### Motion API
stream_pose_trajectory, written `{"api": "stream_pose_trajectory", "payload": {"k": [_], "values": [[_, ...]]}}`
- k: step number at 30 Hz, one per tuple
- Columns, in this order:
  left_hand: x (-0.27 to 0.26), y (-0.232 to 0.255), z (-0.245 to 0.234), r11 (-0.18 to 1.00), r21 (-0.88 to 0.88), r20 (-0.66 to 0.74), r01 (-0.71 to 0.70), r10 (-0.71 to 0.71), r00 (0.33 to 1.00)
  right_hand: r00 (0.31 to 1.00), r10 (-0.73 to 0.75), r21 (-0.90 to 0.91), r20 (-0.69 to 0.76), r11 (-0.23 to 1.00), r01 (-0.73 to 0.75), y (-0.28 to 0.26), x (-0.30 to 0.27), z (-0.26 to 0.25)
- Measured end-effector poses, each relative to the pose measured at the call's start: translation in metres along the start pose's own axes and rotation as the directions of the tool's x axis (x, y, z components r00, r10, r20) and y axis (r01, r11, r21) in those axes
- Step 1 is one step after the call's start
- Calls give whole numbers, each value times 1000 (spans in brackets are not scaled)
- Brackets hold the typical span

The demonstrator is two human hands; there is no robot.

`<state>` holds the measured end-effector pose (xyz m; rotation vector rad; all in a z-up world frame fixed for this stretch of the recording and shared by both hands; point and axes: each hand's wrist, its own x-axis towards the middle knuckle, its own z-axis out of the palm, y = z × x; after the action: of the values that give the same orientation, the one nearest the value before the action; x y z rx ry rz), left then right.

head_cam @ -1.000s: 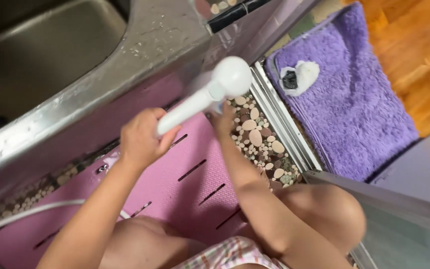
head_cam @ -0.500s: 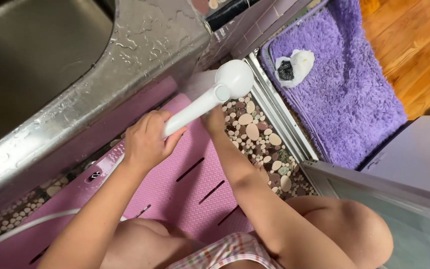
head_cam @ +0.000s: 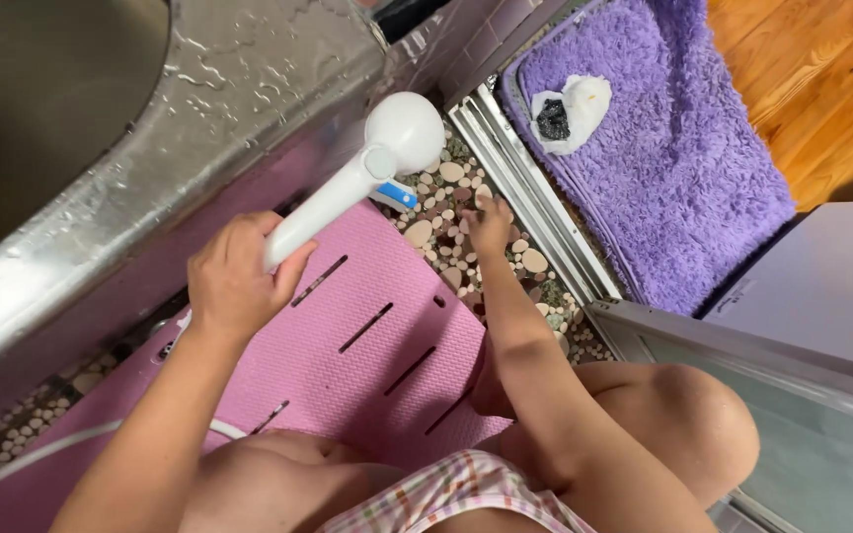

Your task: Cleaning bathroom walls, tub, and tiles using a brush and soap.

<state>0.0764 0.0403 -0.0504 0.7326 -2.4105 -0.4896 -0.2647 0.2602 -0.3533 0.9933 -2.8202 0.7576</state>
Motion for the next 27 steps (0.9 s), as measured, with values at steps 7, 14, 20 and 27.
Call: {"api": "stream_pose_trajectory", "payload": {"k": [7,14,20,27], "values": [[4,8,-2,999,32,15,2,-3,1000,911,-31,-35,412,998,50,27,25,23],[3,15,-5,1000,28,-19,-9,9,1000,931,-208,43,-299,972,231,87,153,-23],[8,26,-5,999,38,-7,-16,17,1000,967,-119,-73,-228,992,104,100,195,-59],[10,33,-10,1000,24,-1,-19,19,1000,953,-17,17,-303,1000,24,110,183,-43]]}}
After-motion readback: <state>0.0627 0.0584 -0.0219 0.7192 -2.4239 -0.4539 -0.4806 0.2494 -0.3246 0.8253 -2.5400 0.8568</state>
